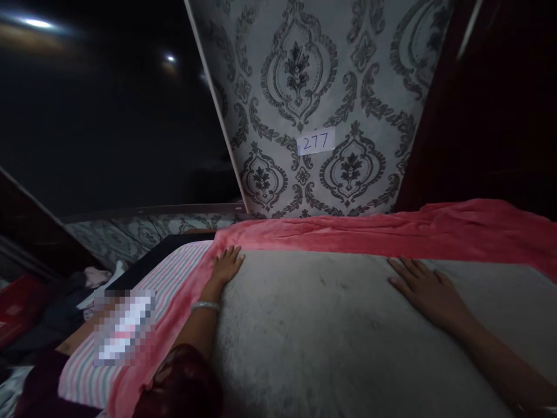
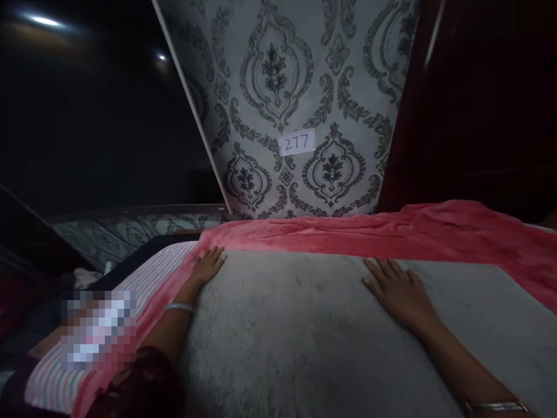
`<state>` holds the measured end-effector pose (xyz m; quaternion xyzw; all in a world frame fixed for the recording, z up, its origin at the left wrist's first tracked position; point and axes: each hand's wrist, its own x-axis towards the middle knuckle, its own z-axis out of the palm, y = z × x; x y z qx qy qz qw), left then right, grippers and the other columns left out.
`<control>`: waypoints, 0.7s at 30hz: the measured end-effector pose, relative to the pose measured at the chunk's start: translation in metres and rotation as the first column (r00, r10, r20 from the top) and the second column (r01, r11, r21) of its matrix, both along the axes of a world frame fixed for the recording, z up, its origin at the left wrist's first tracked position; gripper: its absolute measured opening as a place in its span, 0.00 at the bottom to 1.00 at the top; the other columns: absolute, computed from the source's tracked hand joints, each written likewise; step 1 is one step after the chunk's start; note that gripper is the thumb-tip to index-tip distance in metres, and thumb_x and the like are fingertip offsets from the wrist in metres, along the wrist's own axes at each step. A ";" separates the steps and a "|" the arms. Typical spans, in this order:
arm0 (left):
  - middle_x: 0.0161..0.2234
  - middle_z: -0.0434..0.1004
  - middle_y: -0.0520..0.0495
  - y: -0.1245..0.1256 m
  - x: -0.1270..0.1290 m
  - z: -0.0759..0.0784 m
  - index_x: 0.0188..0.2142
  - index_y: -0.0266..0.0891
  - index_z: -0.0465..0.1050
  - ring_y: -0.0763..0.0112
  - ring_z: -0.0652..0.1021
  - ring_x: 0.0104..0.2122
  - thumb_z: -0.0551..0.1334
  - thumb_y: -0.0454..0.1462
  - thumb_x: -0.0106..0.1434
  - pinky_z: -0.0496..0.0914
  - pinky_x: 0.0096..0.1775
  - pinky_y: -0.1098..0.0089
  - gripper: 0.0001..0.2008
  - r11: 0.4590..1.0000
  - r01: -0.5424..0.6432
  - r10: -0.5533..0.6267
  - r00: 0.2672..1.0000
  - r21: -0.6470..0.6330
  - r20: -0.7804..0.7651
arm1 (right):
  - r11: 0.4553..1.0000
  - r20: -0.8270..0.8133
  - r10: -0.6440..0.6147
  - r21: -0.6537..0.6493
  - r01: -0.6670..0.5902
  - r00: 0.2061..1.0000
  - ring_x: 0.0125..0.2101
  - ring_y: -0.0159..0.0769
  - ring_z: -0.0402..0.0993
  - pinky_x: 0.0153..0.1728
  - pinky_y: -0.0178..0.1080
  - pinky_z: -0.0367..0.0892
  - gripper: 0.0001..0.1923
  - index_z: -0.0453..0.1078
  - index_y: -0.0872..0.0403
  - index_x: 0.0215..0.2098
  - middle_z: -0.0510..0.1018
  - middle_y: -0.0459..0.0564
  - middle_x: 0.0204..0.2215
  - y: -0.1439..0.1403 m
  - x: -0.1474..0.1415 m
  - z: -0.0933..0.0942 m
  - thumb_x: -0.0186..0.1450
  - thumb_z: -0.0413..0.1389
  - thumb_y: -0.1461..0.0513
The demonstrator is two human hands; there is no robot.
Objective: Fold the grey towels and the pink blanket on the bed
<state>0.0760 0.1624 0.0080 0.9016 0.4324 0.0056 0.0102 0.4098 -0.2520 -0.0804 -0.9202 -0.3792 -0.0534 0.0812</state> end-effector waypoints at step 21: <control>0.72 0.44 0.41 0.023 0.003 -0.009 0.70 0.40 0.49 0.49 0.50 0.69 0.40 0.49 0.70 0.50 0.64 0.40 0.33 0.999 0.021 -0.017 0.996 -0.046 0.086 | 0.898 -0.143 0.439 0.034 -0.439 0.887 0.69 0.48 0.42 0.66 0.60 0.40 0.33 0.52 0.45 0.70 0.48 0.50 0.70 0.129 -0.100 0.064 0.72 0.41 0.43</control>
